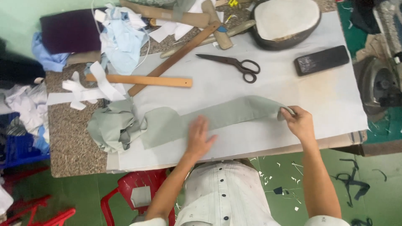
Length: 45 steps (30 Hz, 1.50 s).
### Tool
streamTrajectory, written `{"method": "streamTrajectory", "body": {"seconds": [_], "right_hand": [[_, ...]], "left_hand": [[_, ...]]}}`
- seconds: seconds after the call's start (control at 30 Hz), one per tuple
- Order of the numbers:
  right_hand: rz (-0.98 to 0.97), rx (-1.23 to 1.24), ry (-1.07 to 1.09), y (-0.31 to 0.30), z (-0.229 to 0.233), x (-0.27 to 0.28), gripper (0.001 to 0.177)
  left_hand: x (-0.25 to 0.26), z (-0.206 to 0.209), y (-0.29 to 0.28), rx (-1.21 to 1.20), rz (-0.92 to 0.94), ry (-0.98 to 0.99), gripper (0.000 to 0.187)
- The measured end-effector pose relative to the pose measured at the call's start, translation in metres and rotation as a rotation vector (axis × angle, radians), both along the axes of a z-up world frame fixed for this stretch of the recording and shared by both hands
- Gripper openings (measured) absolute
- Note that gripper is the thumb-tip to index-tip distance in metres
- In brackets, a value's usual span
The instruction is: The person irons a long strip of light green fabric on a work table. They place a white paper pattern on the fabric, iron over it, and then use scissors to trim the paper. The person continues to iron the fabric strip, using a black rectangular object to hold it in place.
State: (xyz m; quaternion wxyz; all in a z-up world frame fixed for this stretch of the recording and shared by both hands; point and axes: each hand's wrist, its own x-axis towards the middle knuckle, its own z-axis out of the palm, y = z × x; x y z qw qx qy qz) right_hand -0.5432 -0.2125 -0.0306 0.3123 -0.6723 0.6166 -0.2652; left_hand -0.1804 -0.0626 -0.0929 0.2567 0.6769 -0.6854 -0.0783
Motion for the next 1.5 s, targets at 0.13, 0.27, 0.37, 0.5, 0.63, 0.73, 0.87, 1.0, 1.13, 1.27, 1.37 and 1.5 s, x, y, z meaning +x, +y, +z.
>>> {"method": "streamTrajectory", "body": {"seconds": [0.13,0.27,0.37,0.5,0.63,0.73,0.87,1.0,1.13,1.27,1.37,1.5], "right_hand": [[0.128,0.041,-0.291,0.017,0.071,0.042,0.003],[0.321,-0.008,-0.468,0.026,0.109,0.069,0.011],[0.369,-0.315,-0.678,0.032,0.083,0.074,0.074],[0.257,-0.317,-0.61,0.038,0.058,0.08,0.123],[0.117,-0.464,-0.248,0.024,0.044,0.072,0.074],[0.024,-0.564,0.022,0.004,0.042,0.068,0.048],[-0.105,-0.858,0.225,-0.014,0.058,0.005,0.047],[0.03,-0.893,0.379,-0.009,0.034,-0.016,0.057],[0.124,-0.715,0.558,0.001,-0.062,-0.034,0.047],[0.279,-0.5,0.637,0.022,-0.1,-0.056,0.057],[0.321,-0.446,0.646,0.026,-0.107,-0.071,0.06],[0.352,-0.406,0.656,0.027,-0.099,-0.09,0.069]], "left_hand": [[-0.099,0.066,-0.047,0.158,-0.215,0.405,0.115],[-0.129,0.07,-0.091,-0.062,-0.108,0.596,0.09],[-0.128,0.115,-0.106,0.106,0.072,1.166,0.048],[-0.132,0.162,-0.114,0.181,0.223,1.607,0.033],[-0.116,0.123,-0.074,0.218,0.376,1.772,0.032],[-0.009,0.076,-0.047,0.13,0.512,1.77,0.026],[0.126,0.015,-0.018,0.04,0.656,1.763,0.021],[0.174,-0.051,0.022,-0.131,0.89,1.73,0.017],[0.182,-0.109,0.061,-0.328,1.142,1.674,0.02],[0.156,-0.063,0.072,-0.273,1.247,1.606,0.031],[0.163,-0.057,0.091,-0.218,1.318,1.544,0.039],[0.184,-0.026,0.104,-0.33,1.337,1.594,0.059]]}}
